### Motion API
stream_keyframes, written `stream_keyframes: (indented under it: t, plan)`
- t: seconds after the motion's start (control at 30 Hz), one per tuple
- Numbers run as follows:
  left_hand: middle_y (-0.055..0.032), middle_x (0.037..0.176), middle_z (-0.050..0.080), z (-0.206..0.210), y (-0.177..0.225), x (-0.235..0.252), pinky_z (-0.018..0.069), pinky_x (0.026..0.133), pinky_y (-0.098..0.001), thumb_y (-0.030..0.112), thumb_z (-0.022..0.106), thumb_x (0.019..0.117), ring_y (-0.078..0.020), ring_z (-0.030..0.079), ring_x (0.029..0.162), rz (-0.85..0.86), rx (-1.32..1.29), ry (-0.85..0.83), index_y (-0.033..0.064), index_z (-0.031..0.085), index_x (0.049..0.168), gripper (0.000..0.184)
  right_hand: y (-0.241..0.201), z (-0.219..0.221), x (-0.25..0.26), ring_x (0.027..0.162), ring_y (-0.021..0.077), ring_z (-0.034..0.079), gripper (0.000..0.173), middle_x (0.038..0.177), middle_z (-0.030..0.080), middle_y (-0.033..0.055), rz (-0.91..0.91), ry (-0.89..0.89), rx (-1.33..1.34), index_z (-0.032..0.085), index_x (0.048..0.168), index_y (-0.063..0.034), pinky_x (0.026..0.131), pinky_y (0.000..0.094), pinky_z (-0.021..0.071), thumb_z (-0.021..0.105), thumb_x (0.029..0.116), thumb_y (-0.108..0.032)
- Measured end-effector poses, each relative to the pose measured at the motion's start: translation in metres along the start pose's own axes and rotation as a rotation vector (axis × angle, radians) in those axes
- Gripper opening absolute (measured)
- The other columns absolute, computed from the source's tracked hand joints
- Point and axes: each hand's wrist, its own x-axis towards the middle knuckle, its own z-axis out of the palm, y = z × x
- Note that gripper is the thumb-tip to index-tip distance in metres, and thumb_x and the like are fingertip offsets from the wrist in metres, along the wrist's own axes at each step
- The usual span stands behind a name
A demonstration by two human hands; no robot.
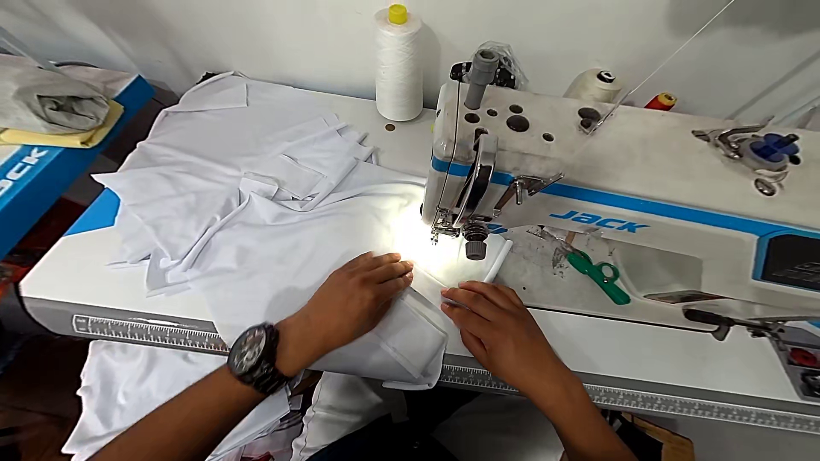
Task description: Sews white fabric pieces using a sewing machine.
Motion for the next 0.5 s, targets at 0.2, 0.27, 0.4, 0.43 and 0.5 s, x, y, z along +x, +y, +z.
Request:
stream_keyframes:
  t: [0.2,0.27,0.4,0.43,0.5]
  plan:
    - [0.0017,0.159,0.047,0.013,-0.030,0.002,0.0275,0.121,-0.0606,0.040,0.033,0.1090,-0.0196,0.038,0.151,-0.018,-0.055,-0.081,0.0184,0.056,0.148,0.051,-0.008,0.006,-0.003,0.147,0.0197,0.042,0.050,0.153,0.053,-0.0057,0.114,-0.062,-0.056,0.062,0.142,-0.0260,0.121,0.0540,0.0319,0.042,0.1057,-0.054]
    - [0.0004,0.159,0.047,0.010,-0.056,0.022,0.0264,0.122,-0.0586,0.037,0.032,0.1096,-0.0193,0.037,0.151,0.089,-0.096,-0.124,0.0170,0.056,0.148,0.050,-0.017,0.011,0.008,0.144,0.0215,0.045,0.049,0.150,0.056,-0.0048,0.201,-0.035,-0.070,0.064,0.139,-0.0253,0.119,0.0584,0.0312,0.045,0.1046,-0.054]
    - [-0.0015,0.148,0.059,0.007,-0.094,0.061,0.0262,0.124,-0.0507,0.032,0.033,0.1093,-0.0183,0.043,0.147,0.261,-0.133,-0.159,0.0147,0.064,0.140,0.047,-0.038,0.026,0.028,0.142,0.0235,0.048,0.050,0.147,0.058,-0.0033,0.414,0.005,-0.128,0.065,0.138,-0.0229,0.118,0.0621,0.0303,0.047,0.1038,-0.053]
    - [-0.0032,0.142,0.063,0.006,-0.100,0.069,0.0286,0.123,-0.0491,0.030,0.035,0.1084,-0.0191,0.047,0.144,0.304,-0.136,-0.143,0.0130,0.069,0.133,0.045,-0.043,0.030,0.032,0.141,0.0239,0.049,0.050,0.146,0.060,-0.0030,0.456,0.022,-0.145,0.066,0.138,-0.0224,0.117,0.0621,0.0314,0.046,0.1039,-0.053]
    - [-0.0044,0.133,0.069,0.004,-0.107,0.083,0.0310,0.121,-0.0470,0.029,0.040,0.1062,-0.0190,0.052,0.140,0.361,-0.151,-0.135,0.0116,0.075,0.120,0.042,-0.052,0.038,0.039,0.137,0.0249,0.052,0.050,0.142,0.062,-0.0023,0.521,0.049,-0.191,0.067,0.136,-0.0218,0.116,0.0609,0.0344,0.045,0.1039,-0.053]
